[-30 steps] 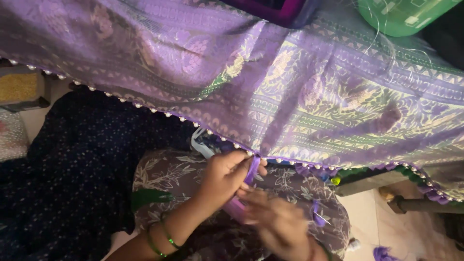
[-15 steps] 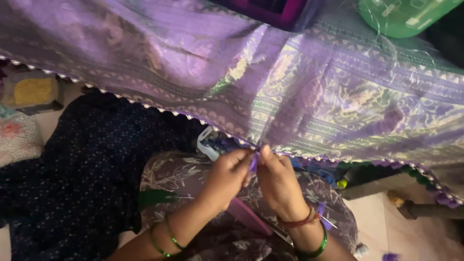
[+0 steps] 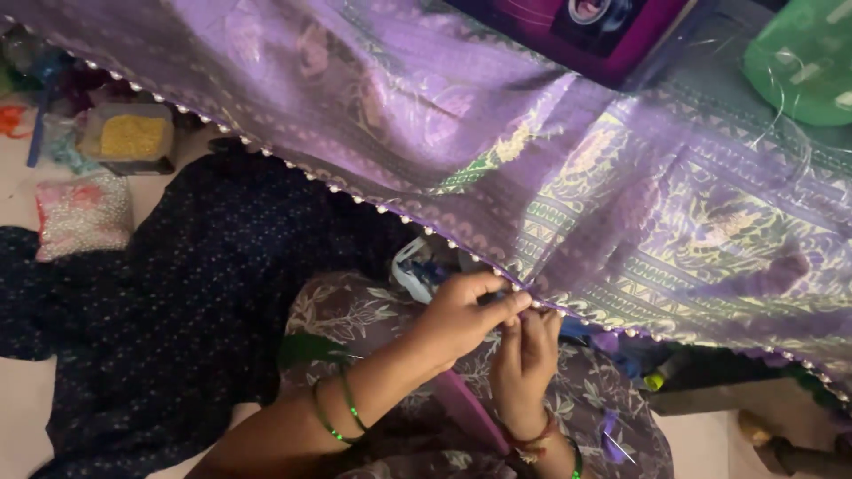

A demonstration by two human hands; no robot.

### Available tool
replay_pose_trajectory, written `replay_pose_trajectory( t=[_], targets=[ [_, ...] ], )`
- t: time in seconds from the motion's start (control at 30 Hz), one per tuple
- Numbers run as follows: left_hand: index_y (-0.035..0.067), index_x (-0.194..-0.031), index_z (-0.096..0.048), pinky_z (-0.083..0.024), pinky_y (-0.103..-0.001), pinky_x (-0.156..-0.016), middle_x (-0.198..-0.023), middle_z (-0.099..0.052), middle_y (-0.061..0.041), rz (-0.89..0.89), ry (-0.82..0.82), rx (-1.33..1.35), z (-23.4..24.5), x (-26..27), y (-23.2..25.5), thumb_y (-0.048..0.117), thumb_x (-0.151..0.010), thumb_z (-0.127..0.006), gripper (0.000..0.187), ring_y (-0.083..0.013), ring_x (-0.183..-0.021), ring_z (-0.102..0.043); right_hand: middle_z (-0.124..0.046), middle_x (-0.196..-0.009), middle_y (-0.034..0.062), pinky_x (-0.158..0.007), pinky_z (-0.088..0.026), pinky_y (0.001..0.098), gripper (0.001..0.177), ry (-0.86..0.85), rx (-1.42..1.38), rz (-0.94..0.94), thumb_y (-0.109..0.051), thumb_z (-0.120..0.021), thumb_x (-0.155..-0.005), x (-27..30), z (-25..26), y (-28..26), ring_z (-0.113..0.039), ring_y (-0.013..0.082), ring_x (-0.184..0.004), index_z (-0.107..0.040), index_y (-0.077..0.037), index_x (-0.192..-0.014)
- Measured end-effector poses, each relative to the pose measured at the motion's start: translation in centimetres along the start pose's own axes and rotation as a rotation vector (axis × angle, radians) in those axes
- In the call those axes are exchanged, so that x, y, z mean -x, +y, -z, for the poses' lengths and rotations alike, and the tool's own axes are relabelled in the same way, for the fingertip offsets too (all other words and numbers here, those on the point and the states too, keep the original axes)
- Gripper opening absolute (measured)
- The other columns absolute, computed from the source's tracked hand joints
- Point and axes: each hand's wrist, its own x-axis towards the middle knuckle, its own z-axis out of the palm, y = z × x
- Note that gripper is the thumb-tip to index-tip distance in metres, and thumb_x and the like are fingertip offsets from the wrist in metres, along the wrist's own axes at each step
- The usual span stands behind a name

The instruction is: Attaching and trimming decorative purple tassels on the border of a purple and gold fabric.

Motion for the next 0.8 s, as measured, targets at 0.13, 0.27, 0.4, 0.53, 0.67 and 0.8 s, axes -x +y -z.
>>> replay_pose_trajectory(
  t=[0.13,0.27,0.4,0.53,0.67,0.8],
  targets=[
    [0.001,-0.101,-0.076,-0.053,-0.027,-0.075,-0.091,-0.074,-0.004,-0.067,0.077,-0.083,0.7,0.0,-0.9,0.017,-0.099,-0.068,0.018,-0.0112,-0.083,-0.065,-0.058,-0.116,0.006,-0.091,-0.047,0.0283,0.023,-0.098,-0.357,-0.208,-0.023,-0.06,-0.101,-0.9,0.4,3.3,-0.055,0.015,-0.106,-0.058,-0.003,-0.112],
    [0.0,-0.103,-0.076,-0.054,-0.031,-0.085,-0.102,-0.074,-0.008,-0.378,0.151,-0.385,0.2,1.2,-2.3,0.015,-0.096,-0.071,0.018,-0.019,-0.096,-0.069,-0.067,-0.104,0.0071,-0.084,-0.051,0.0298,0.028,-0.153,-0.662,-0.594,-0.029,-0.057,-0.099,-3.9,1.9,-0.9,-0.061,0.015,-0.095,-0.067,-0.003,-0.104],
    [0.0,-0.101,-0.076,-0.054,-0.032,-0.084,-0.101,-0.074,-0.009,-0.395,0.156,-0.503,0.9,1.3,-0.6,0.018,-0.091,-0.076,0.021,-0.0207,-0.095,-0.07,-0.069,-0.094,0.0064,-0.077,-0.049,0.0309,0.032,-0.107,-0.724,-0.67,-0.028,-0.061,-0.102,-3.5,0.7,-0.4,-0.062,0.0147,-0.086,-0.069,0.002,-0.096],
    [-0.002,-0.107,-0.07,-0.054,-0.031,-0.081,-0.099,-0.069,-0.009,-0.398,0.14,-0.451,1.2,0.5,1.4,0.024,-0.094,-0.073,0.029,-0.0186,-0.091,-0.067,-0.066,-0.092,0.0053,-0.074,-0.045,0.0297,0.034,-0.02,-0.621,-0.556,-0.027,-0.057,-0.11,-1.6,-0.5,0.5,-0.056,0.0113,-0.083,-0.07,0.003,-0.1],
    [-0.001,-0.105,-0.075,-0.049,-0.026,-0.067,-0.086,-0.068,-0.002,-0.031,-0.043,-0.188,1.8,-0.3,0.0,0.027,-0.098,-0.071,0.028,-0.011,-0.076,-0.061,-0.067,-0.099,0.0053,-0.084,-0.051,0.0304,0.028,-0.072,-0.847,-0.443,-0.024,-0.05,-0.111,0.2,-0.4,-0.3,-0.061,0.0122,-0.09,-0.065,0.0,-0.104],
    [-0.002,-0.098,-0.076,-0.044,-0.025,-0.051,-0.072,-0.064,-0.002,0.262,-0.151,0.068,2.3,-1.1,0.4,0.022,-0.094,-0.075,0.024,-0.0086,-0.059,-0.056,-0.067,-0.093,0.0075,-0.083,-0.054,0.0349,0.03,-0.179,-0.967,-0.455,-0.025,-0.049,-0.112,-0.1,0.6,0.2,-0.064,0.0172,-0.086,-0.062,-0.001,-0.103]
  ],
)
